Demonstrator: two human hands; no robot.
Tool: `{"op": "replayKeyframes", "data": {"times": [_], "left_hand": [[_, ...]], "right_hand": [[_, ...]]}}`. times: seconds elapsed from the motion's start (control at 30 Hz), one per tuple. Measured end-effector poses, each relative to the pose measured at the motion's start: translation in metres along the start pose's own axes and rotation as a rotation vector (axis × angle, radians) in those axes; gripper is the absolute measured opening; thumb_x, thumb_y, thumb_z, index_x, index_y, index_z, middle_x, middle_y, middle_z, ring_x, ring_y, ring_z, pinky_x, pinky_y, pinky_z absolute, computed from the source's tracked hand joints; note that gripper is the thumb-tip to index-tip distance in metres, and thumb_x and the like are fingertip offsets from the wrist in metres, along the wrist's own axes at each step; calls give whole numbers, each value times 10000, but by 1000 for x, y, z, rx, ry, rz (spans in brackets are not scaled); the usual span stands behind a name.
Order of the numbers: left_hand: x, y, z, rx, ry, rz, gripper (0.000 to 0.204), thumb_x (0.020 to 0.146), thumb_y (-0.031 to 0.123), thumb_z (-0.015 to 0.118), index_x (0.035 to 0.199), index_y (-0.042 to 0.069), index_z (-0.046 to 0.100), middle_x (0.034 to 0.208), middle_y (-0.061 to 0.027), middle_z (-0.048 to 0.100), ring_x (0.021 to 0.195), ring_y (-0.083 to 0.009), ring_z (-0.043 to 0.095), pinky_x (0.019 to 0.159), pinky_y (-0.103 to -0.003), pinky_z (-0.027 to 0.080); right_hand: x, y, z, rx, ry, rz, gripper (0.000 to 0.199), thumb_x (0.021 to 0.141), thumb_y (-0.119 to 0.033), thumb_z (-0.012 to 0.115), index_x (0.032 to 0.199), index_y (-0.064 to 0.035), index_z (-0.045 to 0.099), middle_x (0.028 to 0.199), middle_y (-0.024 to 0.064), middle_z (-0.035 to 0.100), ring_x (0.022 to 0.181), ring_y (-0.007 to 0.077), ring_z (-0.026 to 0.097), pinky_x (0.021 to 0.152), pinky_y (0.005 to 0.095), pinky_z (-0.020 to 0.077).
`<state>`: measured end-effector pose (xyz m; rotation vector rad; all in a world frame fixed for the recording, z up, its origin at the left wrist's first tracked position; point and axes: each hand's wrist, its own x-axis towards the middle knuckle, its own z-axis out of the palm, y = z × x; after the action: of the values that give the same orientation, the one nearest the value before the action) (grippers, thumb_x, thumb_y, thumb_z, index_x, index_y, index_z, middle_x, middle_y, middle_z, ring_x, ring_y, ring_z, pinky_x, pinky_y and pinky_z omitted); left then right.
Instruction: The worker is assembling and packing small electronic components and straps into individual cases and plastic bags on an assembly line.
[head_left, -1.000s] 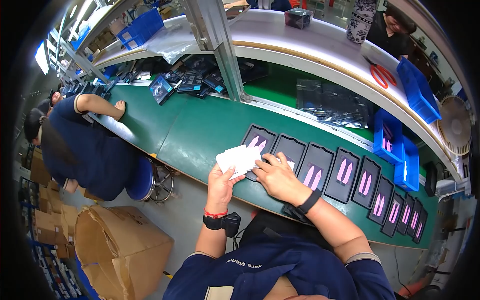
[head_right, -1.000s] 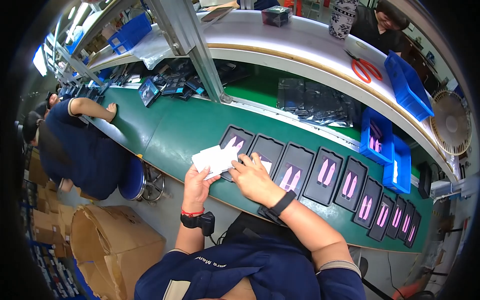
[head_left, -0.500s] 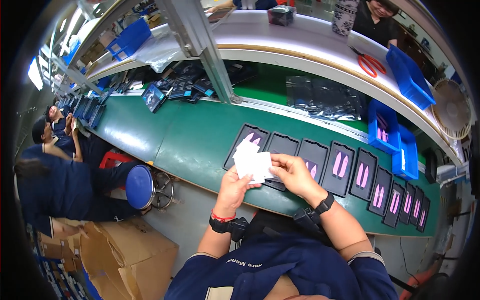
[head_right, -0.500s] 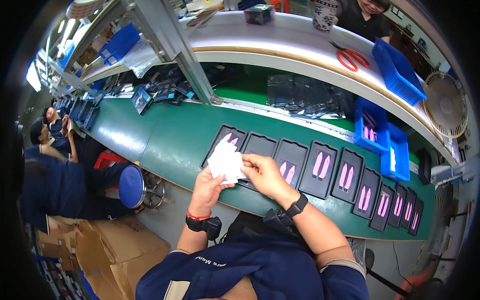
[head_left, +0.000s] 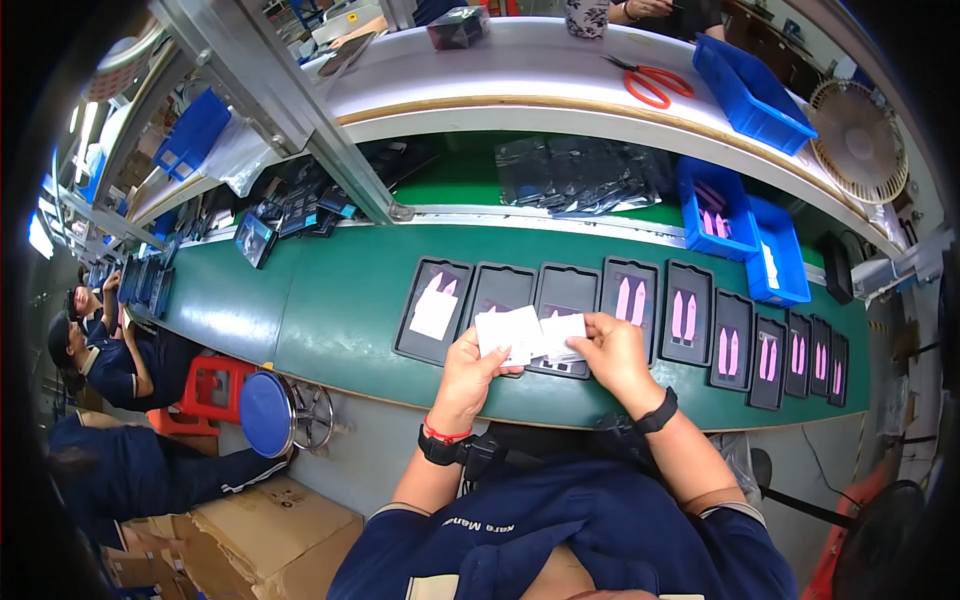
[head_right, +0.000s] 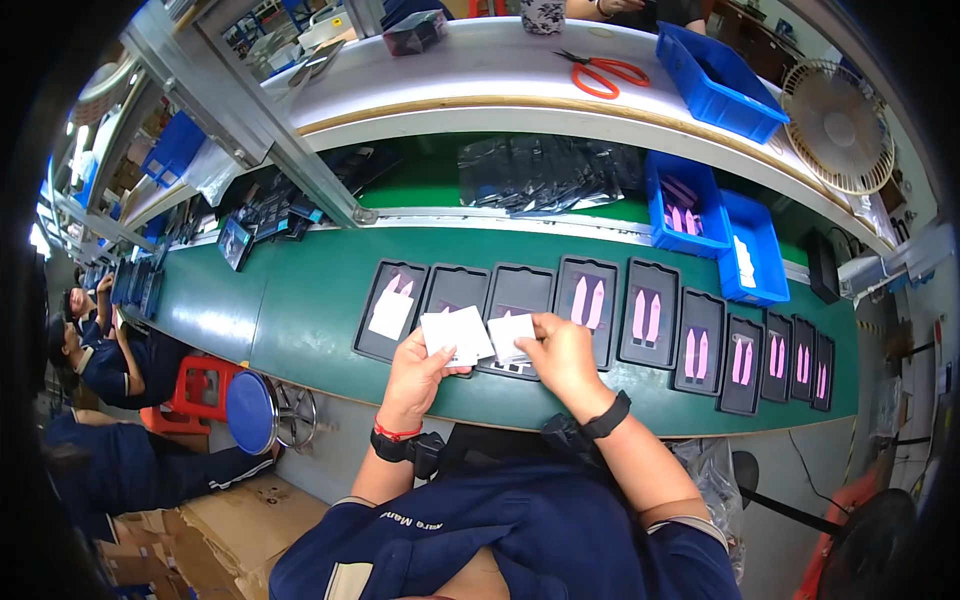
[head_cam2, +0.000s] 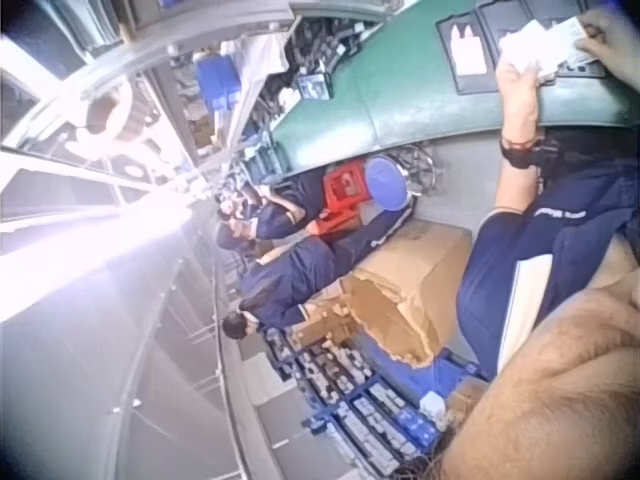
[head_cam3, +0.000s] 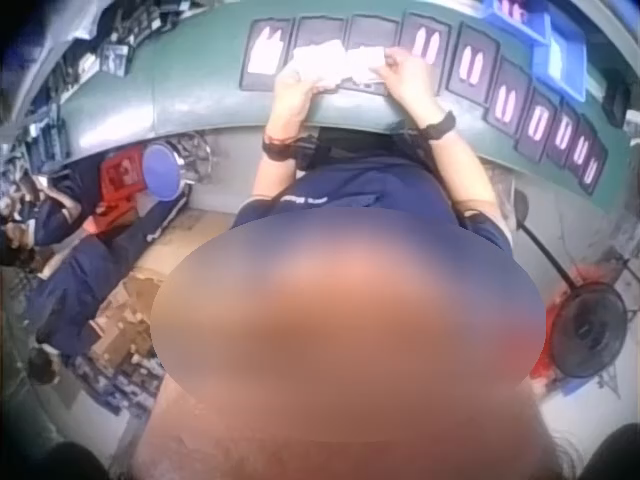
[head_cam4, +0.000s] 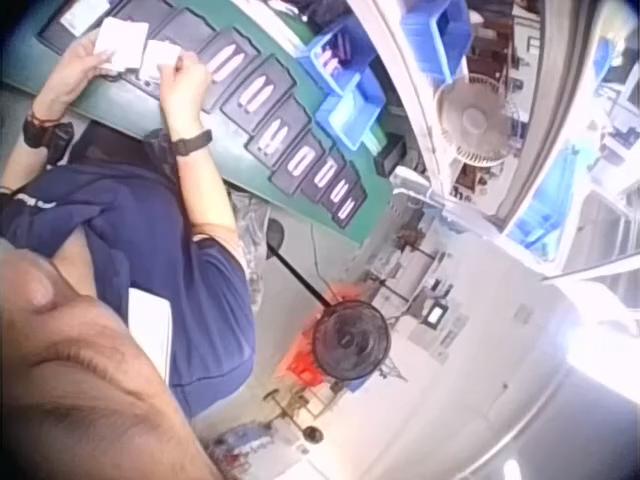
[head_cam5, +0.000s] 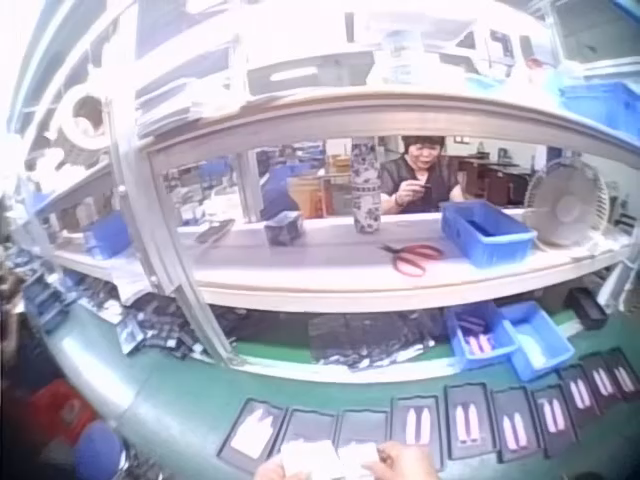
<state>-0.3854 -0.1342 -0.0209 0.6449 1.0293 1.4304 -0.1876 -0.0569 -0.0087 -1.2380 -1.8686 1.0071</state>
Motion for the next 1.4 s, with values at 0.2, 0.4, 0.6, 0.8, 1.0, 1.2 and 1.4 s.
{"op": "replayKeyframes", "data": {"times": [0.2,0.4,0.6,0.8,1.0,1.2,1.4], "left_hand": [[12,-7,31,62,-108,-57,283,861,-25,555,1142,-12,526,1041,-97,623,875,-155,631,687,-282,566],[27,-12,60,85,-233,-66,273,861,-29,552,1131,0,532,1032,-86,620,886,-148,624,686,-275,566],[38,-14,71,103,-131,-96,272,867,-20,548,1136,15,532,1032,-83,621,885,-149,625,686,-281,566],[48,-22,83,132,-201,-124,278,874,-7,549,1150,15,527,1047,-81,620,897,-150,626,701,-284,570],[52,-33,119,112,-293,-182,278,878,4,553,1154,16,524,1058,-81,617,908,-158,624,727,-293,566],[58,-43,146,29,-211,-272,261,853,18,599,1106,41,540,1016,-72,633,859,-158,637,675,-293,569],[54,-62,176,51,-220,-294,290,834,37,632,1112,55,550,988,-67,645,859,-172,650,626,-305,576]], "right_hand": [[-8,3,-8,402,-21,-26,237,819,-6,609,1048,51,602,870,121,669,715,116,632,638,243,496],[-6,11,-37,517,-43,137,75,820,51,615,892,31,611,830,75,661,750,89,619,679,215,499],[7,36,-62,432,138,184,130,779,-14,671,895,29,629,784,108,664,676,148,633,611,270,500],[-7,13,-75,-102,266,-97,229,808,-69,630,1006,44,613,869,178,632,719,292,606,651,350,480],[-14,57,-94,241,349,75,109,816,-71,647,756,14,616,619,10,592,548,44,504,491,213,401],[-12,67,-125,-343,560,18,205,739,-146,718,820,17,624,696,153,630,613,296,617,570,357,477],[-25,42,-123,269,332,190,142,795,-106,715,809,2,623,683,-1,607,611,9,481,545,182,396]]}}
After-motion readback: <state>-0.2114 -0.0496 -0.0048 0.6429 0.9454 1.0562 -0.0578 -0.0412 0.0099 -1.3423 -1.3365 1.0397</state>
